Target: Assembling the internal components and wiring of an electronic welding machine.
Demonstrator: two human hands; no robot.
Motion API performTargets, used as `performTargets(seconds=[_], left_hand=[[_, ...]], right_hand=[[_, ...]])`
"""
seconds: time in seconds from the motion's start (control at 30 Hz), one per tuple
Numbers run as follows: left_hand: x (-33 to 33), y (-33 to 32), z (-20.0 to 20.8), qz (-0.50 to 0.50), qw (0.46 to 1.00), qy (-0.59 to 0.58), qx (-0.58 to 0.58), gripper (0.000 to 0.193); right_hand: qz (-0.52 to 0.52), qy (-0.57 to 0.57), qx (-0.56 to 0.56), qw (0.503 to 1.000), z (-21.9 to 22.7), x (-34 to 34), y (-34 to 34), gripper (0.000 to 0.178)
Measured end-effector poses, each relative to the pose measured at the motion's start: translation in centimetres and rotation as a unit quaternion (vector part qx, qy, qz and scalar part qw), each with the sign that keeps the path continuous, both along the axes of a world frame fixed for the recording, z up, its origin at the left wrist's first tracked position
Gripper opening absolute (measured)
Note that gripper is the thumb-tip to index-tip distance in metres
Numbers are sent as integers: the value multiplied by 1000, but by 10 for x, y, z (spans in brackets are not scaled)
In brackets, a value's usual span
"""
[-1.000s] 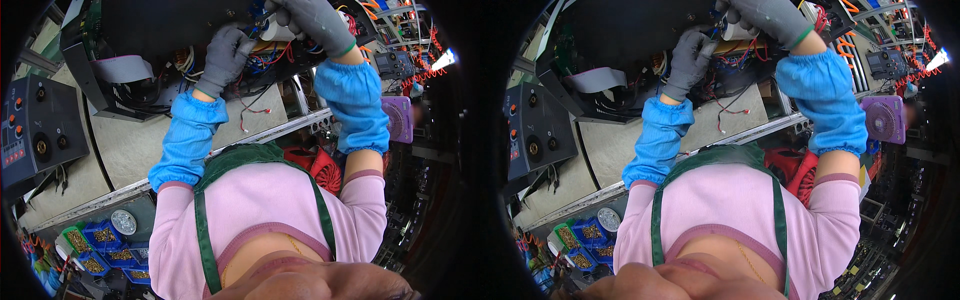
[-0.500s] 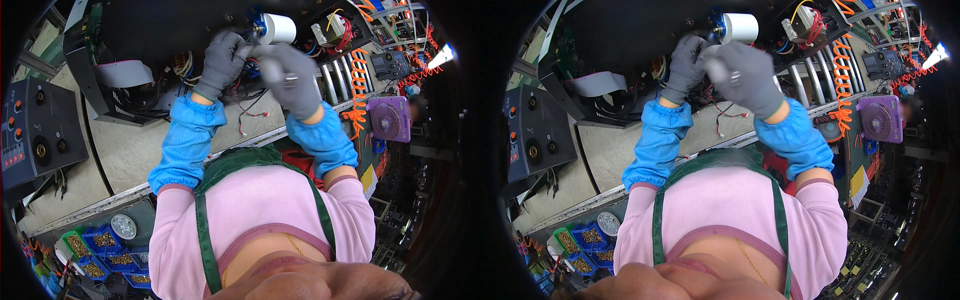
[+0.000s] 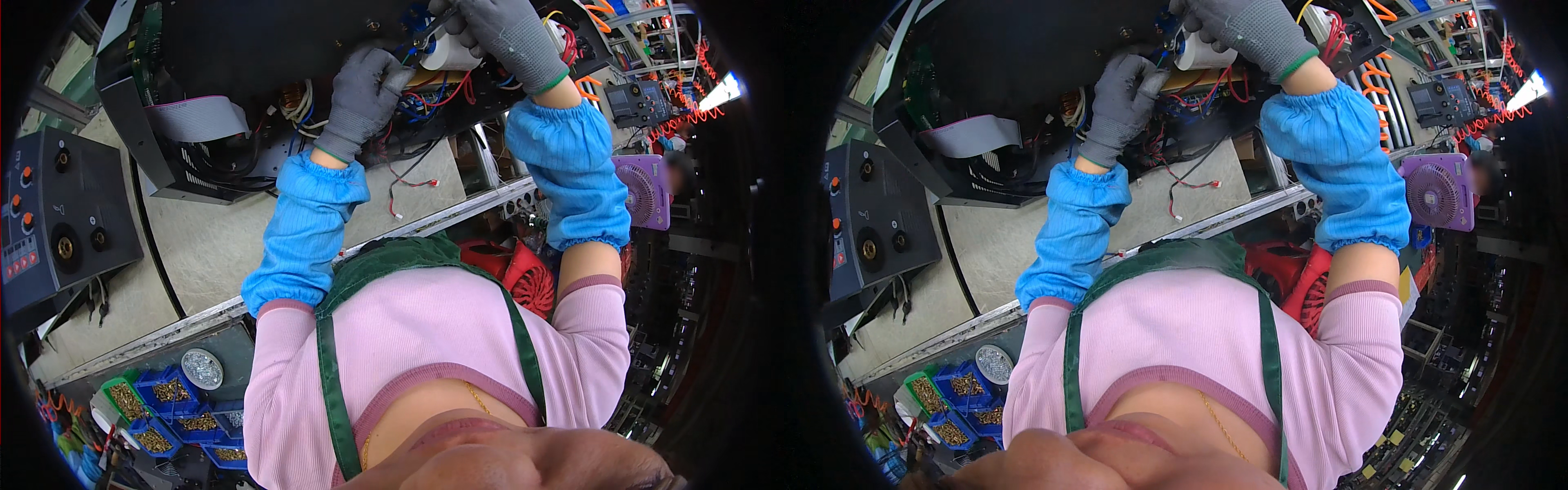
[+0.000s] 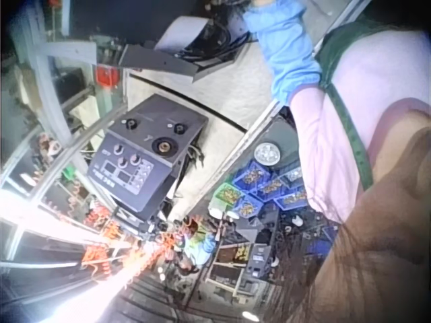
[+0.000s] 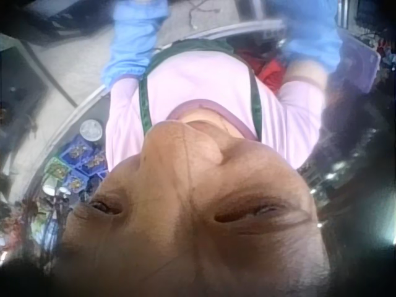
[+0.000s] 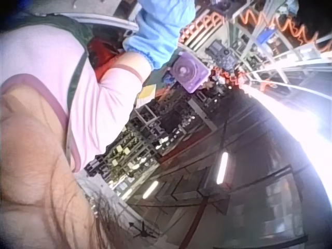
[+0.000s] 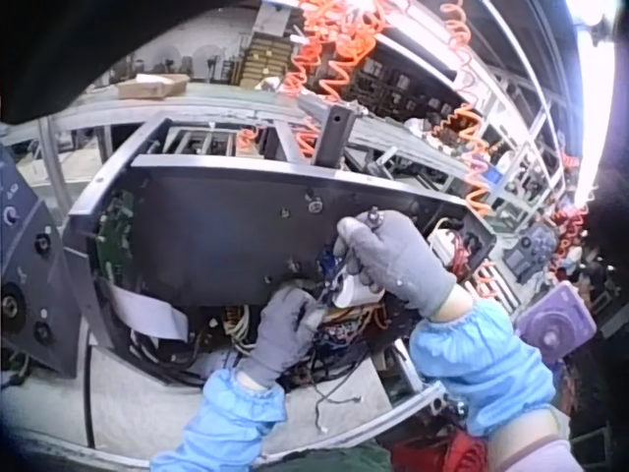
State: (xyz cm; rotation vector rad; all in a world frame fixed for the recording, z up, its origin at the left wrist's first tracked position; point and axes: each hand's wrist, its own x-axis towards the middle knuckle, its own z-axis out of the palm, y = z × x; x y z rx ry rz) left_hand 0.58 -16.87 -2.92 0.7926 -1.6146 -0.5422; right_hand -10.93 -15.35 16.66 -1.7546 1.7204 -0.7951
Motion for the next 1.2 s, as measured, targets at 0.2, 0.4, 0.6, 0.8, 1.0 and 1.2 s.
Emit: performTargets(seconds=[0.2,0.4,0.6,0.8,1.0,1.2], left_hand=[[2,1,1,-9,1000,2,11,26],[-1,0,1,-25,999,-5,25,26],[0,0,1,-2,1000,-5,21,26],[0,1,2,-9,999,-5,37,28],[1,-1,7,-6,1000,-3,28,26],[6,3,10,-3,999,-30,37,25]], right_hand=[[113,166,-288,936,-29,-7,15,18],[246,-261,-183,915,-45,-16,2,25],[105,-202,-209,951,-71,-17,38,53],[46,-208,-266,940,-89,-2,53,49],[78,-189,-279,938,-73,-11,44,47],[-23,-155,-147,977,-18,6,28,45]])
